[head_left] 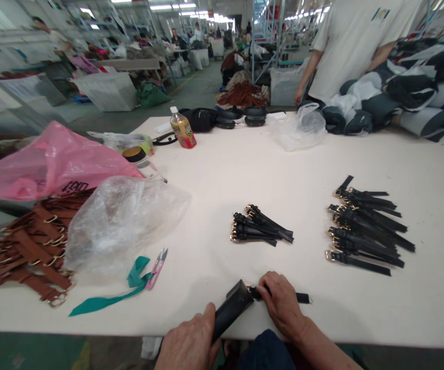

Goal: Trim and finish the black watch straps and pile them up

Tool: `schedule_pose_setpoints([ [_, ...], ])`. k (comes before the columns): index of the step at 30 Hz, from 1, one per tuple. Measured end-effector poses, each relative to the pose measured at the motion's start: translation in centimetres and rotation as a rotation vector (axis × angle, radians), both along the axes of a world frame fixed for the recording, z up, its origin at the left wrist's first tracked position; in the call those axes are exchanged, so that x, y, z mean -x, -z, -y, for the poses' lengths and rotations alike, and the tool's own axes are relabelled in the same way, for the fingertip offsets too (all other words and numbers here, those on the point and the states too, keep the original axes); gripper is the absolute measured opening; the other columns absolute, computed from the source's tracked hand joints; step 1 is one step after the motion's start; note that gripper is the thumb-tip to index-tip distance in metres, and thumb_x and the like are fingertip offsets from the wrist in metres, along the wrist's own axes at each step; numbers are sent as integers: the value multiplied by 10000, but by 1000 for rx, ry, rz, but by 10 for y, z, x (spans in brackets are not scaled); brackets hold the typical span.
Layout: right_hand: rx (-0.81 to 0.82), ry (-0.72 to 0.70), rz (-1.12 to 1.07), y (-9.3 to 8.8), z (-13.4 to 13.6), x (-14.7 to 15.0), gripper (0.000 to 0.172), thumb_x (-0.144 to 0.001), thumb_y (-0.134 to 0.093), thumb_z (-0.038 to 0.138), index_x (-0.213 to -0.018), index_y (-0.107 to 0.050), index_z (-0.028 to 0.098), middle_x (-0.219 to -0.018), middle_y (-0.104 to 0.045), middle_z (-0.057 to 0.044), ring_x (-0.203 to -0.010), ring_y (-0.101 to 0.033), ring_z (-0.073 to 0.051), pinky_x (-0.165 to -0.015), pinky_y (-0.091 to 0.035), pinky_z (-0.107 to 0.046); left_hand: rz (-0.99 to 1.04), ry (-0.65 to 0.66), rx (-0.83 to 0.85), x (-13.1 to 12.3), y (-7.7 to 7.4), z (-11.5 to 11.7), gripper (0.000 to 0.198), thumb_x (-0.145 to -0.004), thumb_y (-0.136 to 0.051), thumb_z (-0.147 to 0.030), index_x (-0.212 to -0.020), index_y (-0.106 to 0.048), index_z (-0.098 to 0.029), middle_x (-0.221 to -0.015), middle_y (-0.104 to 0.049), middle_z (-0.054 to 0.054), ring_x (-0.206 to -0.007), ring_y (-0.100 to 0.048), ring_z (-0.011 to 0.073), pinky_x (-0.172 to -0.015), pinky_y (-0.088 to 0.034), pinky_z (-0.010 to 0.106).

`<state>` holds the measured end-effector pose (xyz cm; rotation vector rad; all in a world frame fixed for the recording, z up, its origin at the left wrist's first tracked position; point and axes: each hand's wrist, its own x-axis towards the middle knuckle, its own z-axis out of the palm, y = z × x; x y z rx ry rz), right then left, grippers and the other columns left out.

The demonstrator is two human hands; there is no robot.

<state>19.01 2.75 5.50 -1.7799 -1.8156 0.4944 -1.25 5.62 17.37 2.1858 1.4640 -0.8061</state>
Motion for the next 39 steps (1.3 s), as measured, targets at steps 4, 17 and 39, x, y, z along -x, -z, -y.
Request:
schedule_pose_setpoints([
  [4,20,2,-23,-11,-3,1,155,-871,-430,242,-760,-530,202,-726,-538,-6,-707,-483,-155,-675,-315,-277,-3,4,9,0,1,-1,505,-793,-389,-212,-1293,-335,-163,-1069,-615,122,-973,-573,263,-825,-439,412],
  [17,-41,-59,-100,-10,4,0,153,-702,-541,192,-851,-577,201,-845,-519,-47,-797,-470,-202,-720,-347,-335,-8,21,-18,0,2,-1,484,-804,-381,-198,-1285,-355,-151,-1059,-624,118,-967,-579,261,-833,-441,407],
  [39,-68,-143,-163,3,10,-12,308,-693,-555,134,-986,-592,221,-886,-557,-51,-839,-484,-216,-769,-353,-394,-41,158,-101,-34,-21,-10,352,-767,-372,-85,-1084,-481,-193,-899,-634,82,-796,-642,270,-663,-498,422],
])
